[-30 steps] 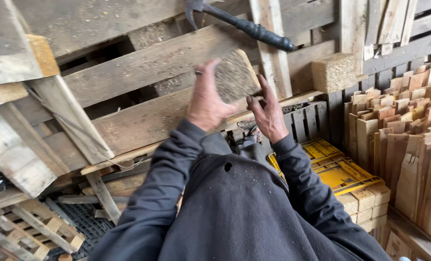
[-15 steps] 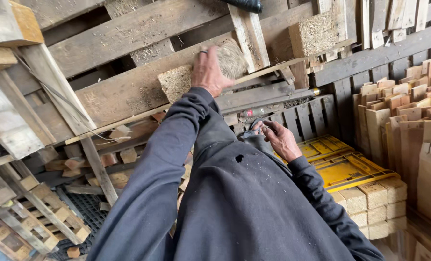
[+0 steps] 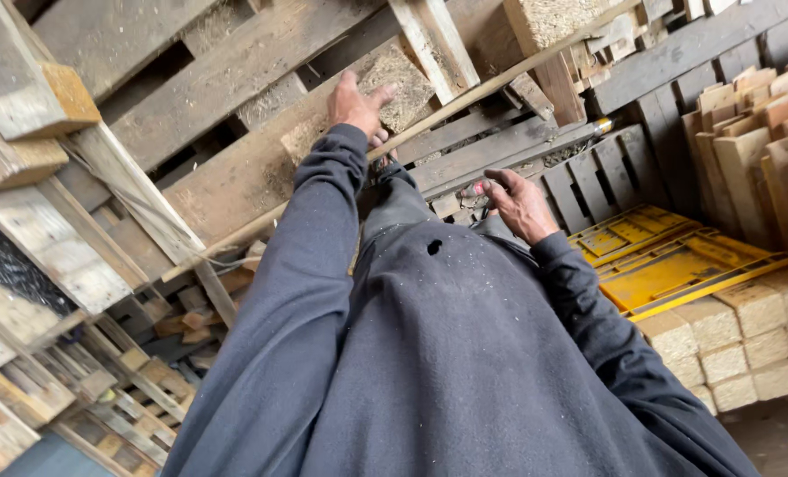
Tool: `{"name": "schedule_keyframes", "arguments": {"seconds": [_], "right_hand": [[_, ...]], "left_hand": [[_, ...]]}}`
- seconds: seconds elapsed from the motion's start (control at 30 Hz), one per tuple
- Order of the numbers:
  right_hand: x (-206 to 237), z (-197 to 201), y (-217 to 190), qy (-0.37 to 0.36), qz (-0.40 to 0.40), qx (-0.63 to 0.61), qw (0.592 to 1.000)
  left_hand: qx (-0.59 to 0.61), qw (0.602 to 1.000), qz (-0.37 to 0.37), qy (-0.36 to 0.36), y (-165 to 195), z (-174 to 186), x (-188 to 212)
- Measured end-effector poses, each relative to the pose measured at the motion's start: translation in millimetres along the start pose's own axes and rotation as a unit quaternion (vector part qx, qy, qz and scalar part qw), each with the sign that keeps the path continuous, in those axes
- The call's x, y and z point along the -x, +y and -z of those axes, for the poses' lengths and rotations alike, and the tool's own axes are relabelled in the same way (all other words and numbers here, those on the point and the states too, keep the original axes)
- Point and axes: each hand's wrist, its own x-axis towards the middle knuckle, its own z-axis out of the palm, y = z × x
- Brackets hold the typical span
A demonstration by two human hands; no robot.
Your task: The person hammers nails into wooden planks and pallet boards, pulling nails from a crate of nails and positioning small wood blocks on the boards. They reposition planks and drive nails at several spots along the pallet structure.
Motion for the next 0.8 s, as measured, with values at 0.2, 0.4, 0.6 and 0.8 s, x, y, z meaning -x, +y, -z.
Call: {"name": "schedule_keyframes", "arguments": {"seconds": [0.2, 0.4, 0.6, 0.8], "right_hand": [[11.6, -28.7, -3.2, 0.005, -0.038, -0.068, 0.997], [8.0, -23.6, -6.9, -0.005, -0.033, -0.109, 0.994], [-29.3, -25.9, -92.4, 0.027, 0.092, 0.030, 0.995], [-95.2, -43.2, -197.0, 0.025, 0.239, 0.086, 0.967]], "left_hand": [[-0.063, 0.994, -0.061, -0.073, 11.7, 11.4, 12.8], [-0.239, 0.961, -0.109, -0.081, 12.7, 9.0, -11.3], [-0.284, 0.937, -0.184, 0.090, -0.3, -9.8, 0.8], [-0.076, 0.907, -0.365, 0.195, -57.4, -14.2, 26.1]]}}
